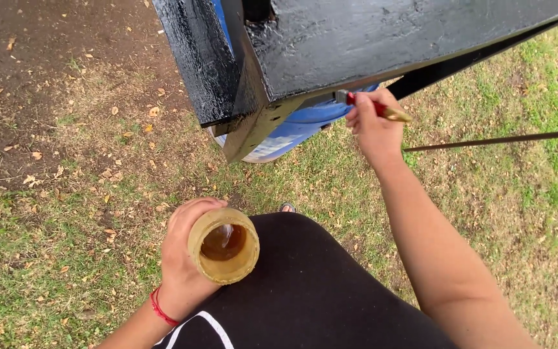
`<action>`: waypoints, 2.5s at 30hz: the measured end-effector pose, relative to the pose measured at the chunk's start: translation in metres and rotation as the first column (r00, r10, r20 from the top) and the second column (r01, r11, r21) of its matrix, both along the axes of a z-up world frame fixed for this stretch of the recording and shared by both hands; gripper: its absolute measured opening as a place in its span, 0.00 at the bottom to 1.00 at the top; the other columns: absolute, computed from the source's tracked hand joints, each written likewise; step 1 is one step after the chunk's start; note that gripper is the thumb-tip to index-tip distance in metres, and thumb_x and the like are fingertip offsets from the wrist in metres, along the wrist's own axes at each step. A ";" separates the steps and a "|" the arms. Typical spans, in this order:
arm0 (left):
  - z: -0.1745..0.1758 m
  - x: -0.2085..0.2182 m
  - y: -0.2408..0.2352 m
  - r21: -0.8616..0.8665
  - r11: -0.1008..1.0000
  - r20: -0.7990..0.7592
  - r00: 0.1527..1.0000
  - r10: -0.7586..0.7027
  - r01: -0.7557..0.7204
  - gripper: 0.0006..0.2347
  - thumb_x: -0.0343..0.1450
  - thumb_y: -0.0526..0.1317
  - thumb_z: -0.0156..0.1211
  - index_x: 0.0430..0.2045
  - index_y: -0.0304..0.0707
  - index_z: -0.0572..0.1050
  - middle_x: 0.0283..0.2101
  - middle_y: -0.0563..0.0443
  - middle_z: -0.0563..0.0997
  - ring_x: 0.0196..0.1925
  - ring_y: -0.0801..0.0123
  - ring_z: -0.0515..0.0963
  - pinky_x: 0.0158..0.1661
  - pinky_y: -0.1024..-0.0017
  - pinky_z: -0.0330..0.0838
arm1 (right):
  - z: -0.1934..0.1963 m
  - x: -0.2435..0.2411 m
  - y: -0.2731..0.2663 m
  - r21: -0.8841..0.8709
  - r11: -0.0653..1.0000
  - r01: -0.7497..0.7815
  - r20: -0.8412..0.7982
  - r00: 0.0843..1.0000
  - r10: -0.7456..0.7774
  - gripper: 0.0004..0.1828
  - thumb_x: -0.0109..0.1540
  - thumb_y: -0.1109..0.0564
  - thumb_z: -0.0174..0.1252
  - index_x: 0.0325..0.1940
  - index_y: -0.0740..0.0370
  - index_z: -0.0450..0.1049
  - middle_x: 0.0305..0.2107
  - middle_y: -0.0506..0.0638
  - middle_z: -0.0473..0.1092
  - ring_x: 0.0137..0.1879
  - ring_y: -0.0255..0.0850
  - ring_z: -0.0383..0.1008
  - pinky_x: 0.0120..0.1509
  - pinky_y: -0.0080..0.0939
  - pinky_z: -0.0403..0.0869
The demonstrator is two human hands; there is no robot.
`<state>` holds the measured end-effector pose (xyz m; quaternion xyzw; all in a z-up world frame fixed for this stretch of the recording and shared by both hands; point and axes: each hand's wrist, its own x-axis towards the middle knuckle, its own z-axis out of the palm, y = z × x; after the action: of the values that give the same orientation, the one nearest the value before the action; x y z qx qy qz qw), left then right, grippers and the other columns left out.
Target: Painting a wooden structure with black paint using a brush.
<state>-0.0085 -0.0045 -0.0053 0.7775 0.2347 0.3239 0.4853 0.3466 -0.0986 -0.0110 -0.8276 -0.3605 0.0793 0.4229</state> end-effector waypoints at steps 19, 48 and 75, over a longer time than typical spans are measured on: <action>0.002 0.009 -0.011 -0.033 0.999 -0.006 1.000 -0.024 0.023 0.27 0.56 0.48 0.74 0.46 0.40 0.71 0.49 0.50 0.79 0.53 0.63 0.78 0.57 0.66 0.68 | 0.030 0.011 0.026 -0.004 0.924 0.383 -0.612 0.729 -0.306 0.08 0.71 0.61 0.48 0.38 0.61 0.69 0.20 0.48 0.72 0.20 0.31 0.70 0.21 0.24 0.68; 0.012 0.017 -0.010 -0.029 1.000 -0.021 1.000 -0.011 0.010 0.27 0.56 0.45 0.75 0.47 0.41 0.71 0.49 0.51 0.79 0.53 0.64 0.79 0.56 0.67 0.69 | -0.025 -0.035 -0.083 -0.009 0.995 -0.101 0.199 0.975 0.101 0.07 0.71 0.64 0.49 0.43 0.68 0.72 0.30 0.52 0.70 0.27 0.33 0.68 0.23 0.26 0.68; 0.012 0.022 -0.026 -0.028 1.000 0.147 0.989 0.003 0.001 0.29 0.51 0.33 0.79 0.44 0.28 0.71 0.46 0.38 0.78 0.52 0.51 0.80 0.57 0.56 0.70 | -0.050 -0.021 -0.037 0.478 0.845 -0.242 0.182 0.968 0.175 0.11 0.70 0.72 0.44 0.51 0.71 0.71 0.33 0.59 0.72 0.34 0.44 0.74 0.40 0.39 0.77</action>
<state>0.0136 -0.0302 0.0069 0.7447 0.2032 0.3771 0.5118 0.3256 -0.1361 -0.0613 -0.6504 -0.4836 -0.0248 0.5853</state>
